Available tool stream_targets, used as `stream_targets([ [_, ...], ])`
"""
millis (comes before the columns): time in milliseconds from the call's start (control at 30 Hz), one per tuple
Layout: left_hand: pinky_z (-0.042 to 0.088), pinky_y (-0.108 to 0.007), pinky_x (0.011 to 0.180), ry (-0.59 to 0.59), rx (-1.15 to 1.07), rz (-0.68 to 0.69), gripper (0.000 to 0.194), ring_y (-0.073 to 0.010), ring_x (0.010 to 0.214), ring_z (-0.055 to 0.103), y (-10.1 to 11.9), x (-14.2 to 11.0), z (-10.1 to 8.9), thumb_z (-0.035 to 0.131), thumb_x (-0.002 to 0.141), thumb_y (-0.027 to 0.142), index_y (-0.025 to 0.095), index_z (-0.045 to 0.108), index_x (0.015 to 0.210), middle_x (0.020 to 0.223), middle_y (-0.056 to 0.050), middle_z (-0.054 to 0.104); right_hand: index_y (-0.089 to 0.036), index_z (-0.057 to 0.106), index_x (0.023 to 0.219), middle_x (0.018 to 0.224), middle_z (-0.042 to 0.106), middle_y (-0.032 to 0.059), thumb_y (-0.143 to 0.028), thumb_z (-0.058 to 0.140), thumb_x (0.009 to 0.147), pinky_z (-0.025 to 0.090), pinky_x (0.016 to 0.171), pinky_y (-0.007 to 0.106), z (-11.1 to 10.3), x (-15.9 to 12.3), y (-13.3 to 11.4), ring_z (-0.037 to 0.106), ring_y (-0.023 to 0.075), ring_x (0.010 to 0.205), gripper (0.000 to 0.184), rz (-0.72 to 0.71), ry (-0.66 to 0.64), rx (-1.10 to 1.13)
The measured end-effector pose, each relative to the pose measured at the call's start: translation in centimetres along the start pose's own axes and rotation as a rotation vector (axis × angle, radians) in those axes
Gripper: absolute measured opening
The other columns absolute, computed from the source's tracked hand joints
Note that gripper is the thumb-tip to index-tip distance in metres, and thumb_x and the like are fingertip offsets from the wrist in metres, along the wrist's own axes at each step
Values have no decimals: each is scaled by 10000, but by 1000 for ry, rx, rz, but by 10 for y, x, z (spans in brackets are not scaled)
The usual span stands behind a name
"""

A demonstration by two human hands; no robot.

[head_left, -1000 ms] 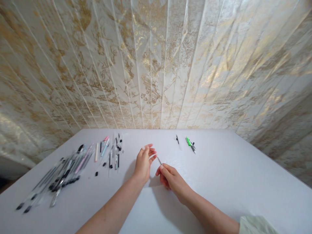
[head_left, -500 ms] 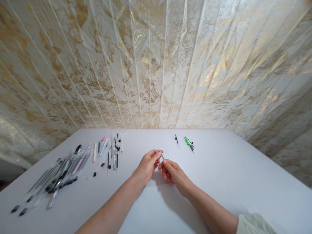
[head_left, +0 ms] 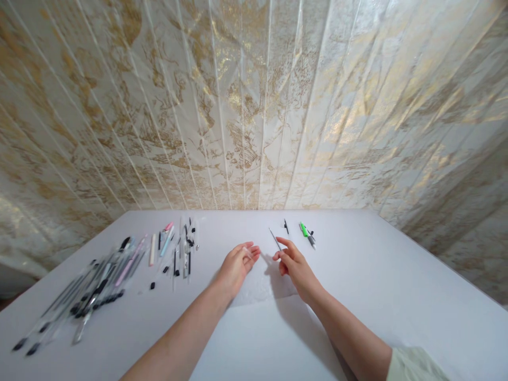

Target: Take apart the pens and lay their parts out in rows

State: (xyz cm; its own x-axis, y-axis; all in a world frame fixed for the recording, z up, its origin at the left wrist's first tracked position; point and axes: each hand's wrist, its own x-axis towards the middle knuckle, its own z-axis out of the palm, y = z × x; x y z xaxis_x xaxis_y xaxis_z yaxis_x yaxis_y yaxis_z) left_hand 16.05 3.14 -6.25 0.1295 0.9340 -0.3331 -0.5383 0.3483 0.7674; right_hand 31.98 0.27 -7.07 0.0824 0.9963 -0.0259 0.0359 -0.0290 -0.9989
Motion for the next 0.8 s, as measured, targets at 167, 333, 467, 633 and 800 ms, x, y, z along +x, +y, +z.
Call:
stream_targets([
  [167, 497, -322, 882, -129, 106, -63, 155, -165, 857, 670, -15, -15, 9, 517, 831, 86, 143, 569, 966, 939, -117, 696, -217, 472, 892, 766, 581, -4, -303, 402, 875, 390, 601, 266, 11, -12, 2, 529, 143, 622, 112, -186, -49, -366],
  [333, 509, -312, 845, -190, 163, -61, 134, -169, 831, 669, -22, -22, 14, 544, 794, 77, 144, 579, 905, 892, -99, 701, -228, 445, 995, 706, 623, 8, -280, 408, 899, 345, 579, 254, 18, -20, -7, 578, 175, 638, 116, -159, -50, -696],
  [467, 513, -296, 820, -195, 134, -55, 127, -166, 820, 671, -24, -20, 13, 525, 778, 66, 153, 574, 856, 842, -84, 703, -229, 480, 976, 807, 672, 53, -245, 454, 879, 296, 562, 246, 18, -17, -8, 601, 184, 692, 102, -89, -78, -879],
  [633, 505, -308, 832, -148, 115, -47, 121, -160, 831, 672, -27, -13, 10, 530, 833, 142, 159, 555, 951, 886, -101, 700, -225, 527, 963, 721, 651, 31, -256, 461, 886, 274, 563, 245, 10, 12, -17, 569, 169, 660, 106, -96, -24, -957],
  [800, 509, -276, 674, -133, 338, 55, 153, -142, 705, 652, -34, -7, 6, 537, 851, 252, 156, 564, 967, 890, -94, 683, -170, 586, 928, 871, 678, 103, -317, 458, 891, 317, 608, 261, -1, 78, -25, 595, 196, 780, 198, 23, 119, -1048],
])
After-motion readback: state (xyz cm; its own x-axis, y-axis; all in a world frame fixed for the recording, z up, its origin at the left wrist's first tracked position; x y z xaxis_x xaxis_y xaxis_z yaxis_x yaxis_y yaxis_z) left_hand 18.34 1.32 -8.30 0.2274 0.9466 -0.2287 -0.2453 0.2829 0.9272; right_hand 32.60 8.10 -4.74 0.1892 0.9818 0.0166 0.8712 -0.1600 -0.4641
